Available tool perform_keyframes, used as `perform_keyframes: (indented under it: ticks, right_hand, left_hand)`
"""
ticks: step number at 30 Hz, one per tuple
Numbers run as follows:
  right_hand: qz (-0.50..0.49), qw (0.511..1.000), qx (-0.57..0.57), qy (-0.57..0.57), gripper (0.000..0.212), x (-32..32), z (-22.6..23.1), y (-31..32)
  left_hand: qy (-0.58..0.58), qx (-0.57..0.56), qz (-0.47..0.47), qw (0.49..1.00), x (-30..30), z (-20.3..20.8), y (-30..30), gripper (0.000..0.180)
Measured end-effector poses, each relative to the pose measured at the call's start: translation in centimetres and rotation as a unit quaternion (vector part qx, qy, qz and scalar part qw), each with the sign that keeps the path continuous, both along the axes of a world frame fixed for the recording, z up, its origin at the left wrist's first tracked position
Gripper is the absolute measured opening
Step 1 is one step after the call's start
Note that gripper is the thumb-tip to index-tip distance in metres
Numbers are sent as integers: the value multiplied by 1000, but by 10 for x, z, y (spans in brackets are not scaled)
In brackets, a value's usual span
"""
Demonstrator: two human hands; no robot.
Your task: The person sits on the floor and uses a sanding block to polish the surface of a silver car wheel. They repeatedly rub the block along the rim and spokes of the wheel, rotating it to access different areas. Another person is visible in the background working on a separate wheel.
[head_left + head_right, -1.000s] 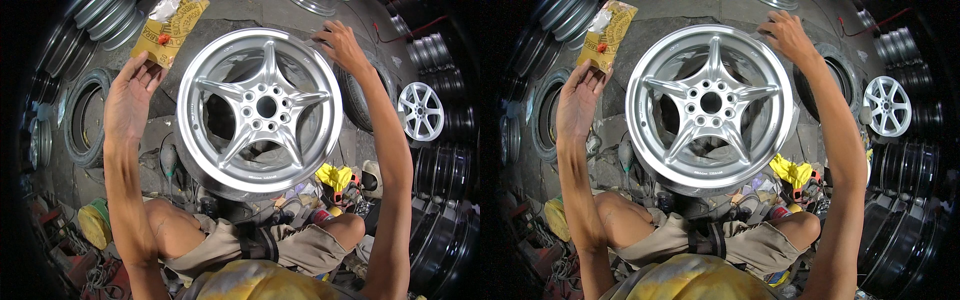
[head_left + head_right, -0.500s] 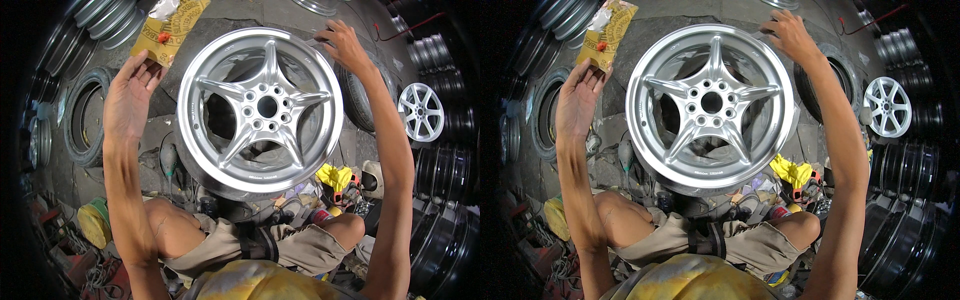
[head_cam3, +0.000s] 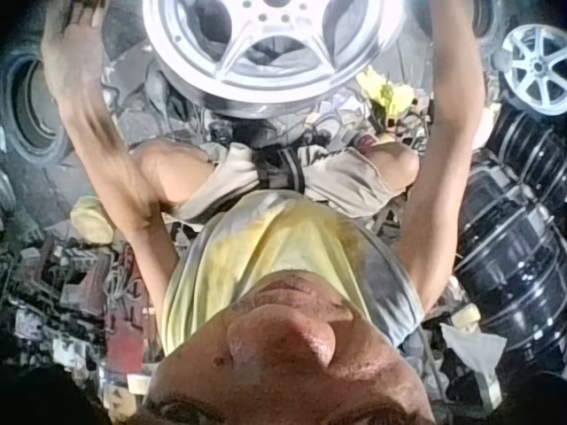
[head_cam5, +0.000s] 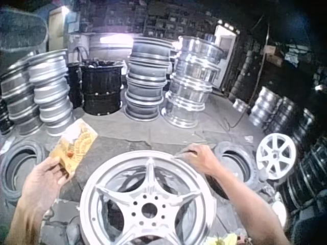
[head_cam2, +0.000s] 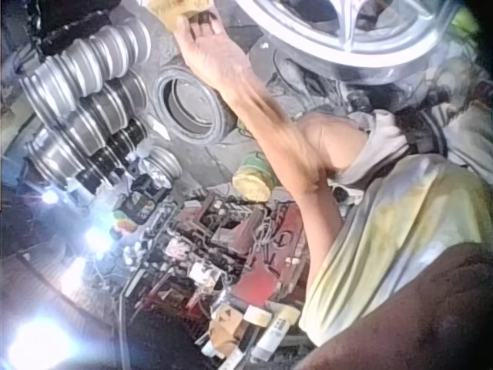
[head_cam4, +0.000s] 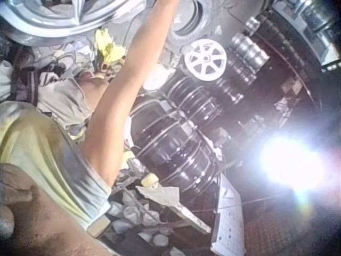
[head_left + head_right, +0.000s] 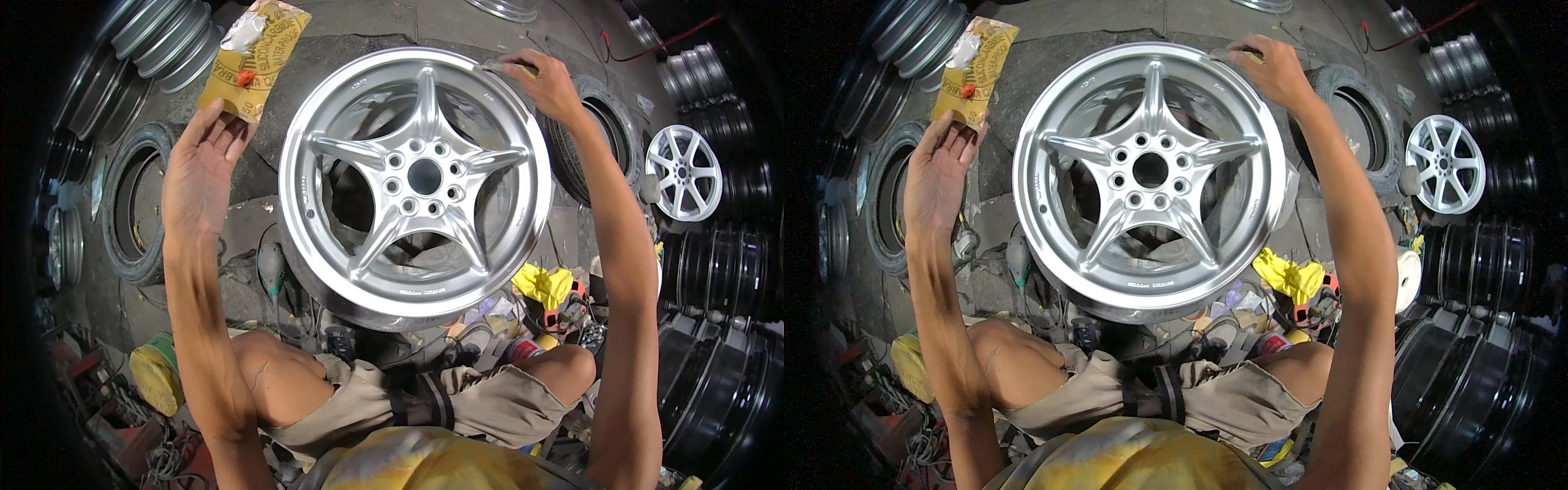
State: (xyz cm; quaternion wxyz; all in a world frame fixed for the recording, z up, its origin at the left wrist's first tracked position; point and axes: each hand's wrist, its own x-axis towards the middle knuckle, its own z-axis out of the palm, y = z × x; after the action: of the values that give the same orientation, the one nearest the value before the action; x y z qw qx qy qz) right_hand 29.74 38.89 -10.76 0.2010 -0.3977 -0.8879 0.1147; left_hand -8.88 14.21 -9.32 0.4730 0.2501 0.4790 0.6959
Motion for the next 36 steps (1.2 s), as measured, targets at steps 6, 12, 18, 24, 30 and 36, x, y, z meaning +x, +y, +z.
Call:
perform_keyframes:
  ticks: [6,12,18,24,30,36]
  right_hand:
    - [-10,1000,12,-14,28,-3,-2,-1]
    - [-1,1000,26,-4,27,-1,0,0]
    - [-50,995,-29,-75,27,-7,23,-13]
    - [118,974,127,-148,25,3,22,9]
    - [99,967,81,-221,29,-5,32,1]
    - [94,954,136,-252,29,-1,19,12]
  left_hand:
    - [12,-3,1,1000,1,2,-2,39]
    - [9,5,0,1000,3,4,-1,40]
    - [-8,15,-13,1000,0,5,-2,39]
    - [-13,10,-10,1000,6,8,1,39]
    - [-21,24,-13,999,-2,2,-2,39]
    - [7,19,-6,1000,2,3,-1,41]
